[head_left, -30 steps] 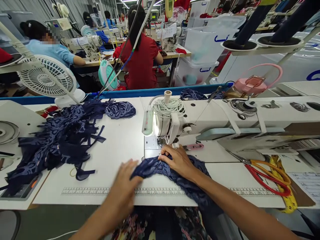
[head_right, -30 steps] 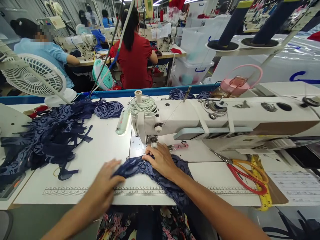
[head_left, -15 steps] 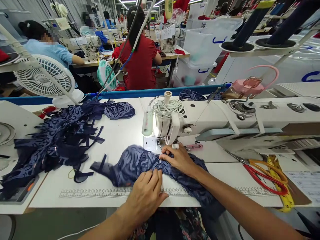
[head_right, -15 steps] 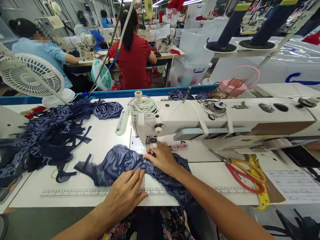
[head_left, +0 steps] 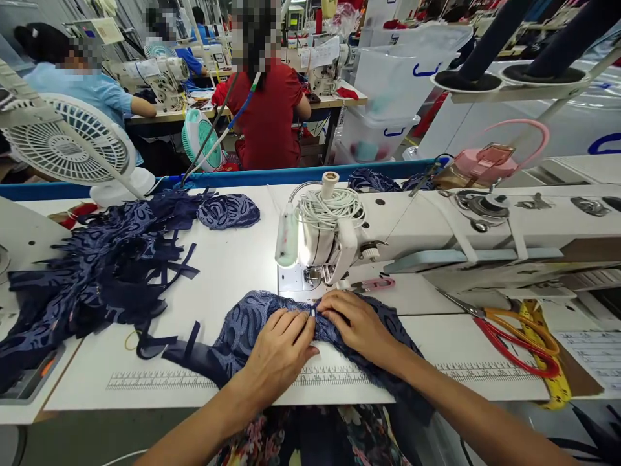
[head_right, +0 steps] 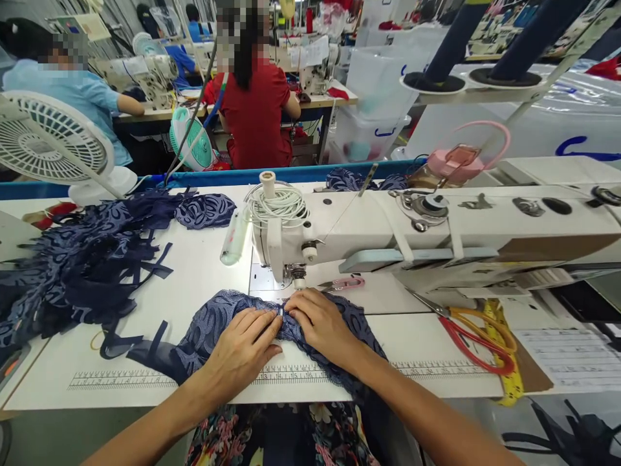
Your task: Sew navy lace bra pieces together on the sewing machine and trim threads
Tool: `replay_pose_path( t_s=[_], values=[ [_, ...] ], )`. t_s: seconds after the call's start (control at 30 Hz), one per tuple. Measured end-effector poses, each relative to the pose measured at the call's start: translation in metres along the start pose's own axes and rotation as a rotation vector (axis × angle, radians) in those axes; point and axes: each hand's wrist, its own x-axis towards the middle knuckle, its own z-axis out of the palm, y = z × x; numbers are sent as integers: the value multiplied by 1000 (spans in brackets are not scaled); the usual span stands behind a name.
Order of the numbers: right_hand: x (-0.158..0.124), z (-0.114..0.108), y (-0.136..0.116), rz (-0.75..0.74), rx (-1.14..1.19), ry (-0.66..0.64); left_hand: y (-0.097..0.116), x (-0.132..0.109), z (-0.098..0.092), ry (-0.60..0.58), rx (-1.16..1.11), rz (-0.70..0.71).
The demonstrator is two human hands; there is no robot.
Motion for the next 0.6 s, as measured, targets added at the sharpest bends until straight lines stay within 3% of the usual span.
replay_pose_path(
  t_s=[0.2,0.43,0.6],
  values=[
    [26,0,-3,271,-164,-122,7,-3,0,-9,7,-45],
    [41,2,-4,316,-141,-155,10,-8,0,-35,43,-53],
    [22,-15,-14,276,-108,-92,18,-9,-12,-29,7,-102]
  ],
)
